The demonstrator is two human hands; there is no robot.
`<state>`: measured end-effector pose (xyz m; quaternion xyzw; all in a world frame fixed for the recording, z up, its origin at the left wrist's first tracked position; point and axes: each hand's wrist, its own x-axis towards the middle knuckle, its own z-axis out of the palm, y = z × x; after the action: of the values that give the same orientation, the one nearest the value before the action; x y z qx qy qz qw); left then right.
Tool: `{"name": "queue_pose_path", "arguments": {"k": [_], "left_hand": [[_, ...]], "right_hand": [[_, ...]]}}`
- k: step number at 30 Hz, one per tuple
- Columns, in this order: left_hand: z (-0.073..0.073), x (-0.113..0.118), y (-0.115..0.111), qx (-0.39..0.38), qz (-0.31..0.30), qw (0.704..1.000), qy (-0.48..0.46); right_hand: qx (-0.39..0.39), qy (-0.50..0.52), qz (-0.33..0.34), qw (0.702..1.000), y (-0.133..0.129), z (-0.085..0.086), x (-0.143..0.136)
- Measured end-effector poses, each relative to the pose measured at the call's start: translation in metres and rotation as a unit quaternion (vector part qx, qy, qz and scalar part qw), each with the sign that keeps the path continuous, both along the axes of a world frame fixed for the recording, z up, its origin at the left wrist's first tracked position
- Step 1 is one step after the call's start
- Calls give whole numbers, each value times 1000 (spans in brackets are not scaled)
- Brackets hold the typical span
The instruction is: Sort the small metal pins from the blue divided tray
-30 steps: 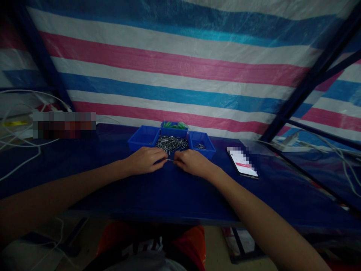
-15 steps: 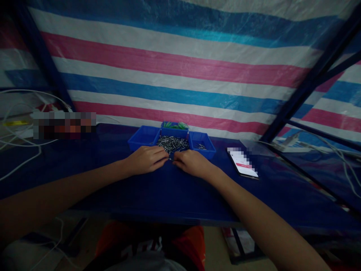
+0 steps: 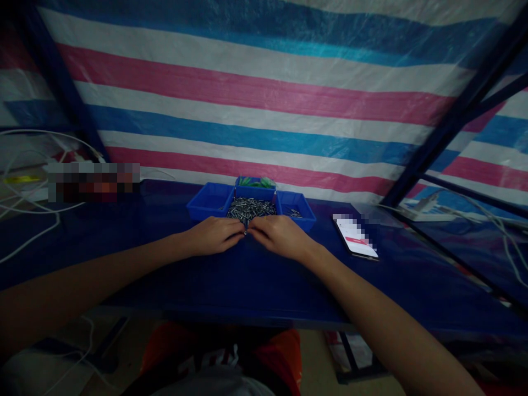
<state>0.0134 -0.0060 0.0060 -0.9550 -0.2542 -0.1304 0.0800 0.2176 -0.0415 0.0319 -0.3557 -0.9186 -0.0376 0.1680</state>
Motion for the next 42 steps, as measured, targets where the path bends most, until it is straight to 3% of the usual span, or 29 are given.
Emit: {"name": "queue_pose_path", "arguments": {"k": [6,15,27,35,42], "left_hand": [[-2,-1,1,-13,3,1000,-7],[1,-1,1,68,49,996,-20],[2,1,-1,108,48,993,-25],[1,1,0,121,47,991,-32],[0,1,-1,129,13,990,-50]], "right_hand": [[-17,-5,-10,1000,2,1,2],[-25,-23,-56,998,9,-1,7],[-19,-53,-90,994,11,-4,8],[-32,-68,-57,995,12,-6,7],[-95,-73,-3,993,6,-6,2]]}}
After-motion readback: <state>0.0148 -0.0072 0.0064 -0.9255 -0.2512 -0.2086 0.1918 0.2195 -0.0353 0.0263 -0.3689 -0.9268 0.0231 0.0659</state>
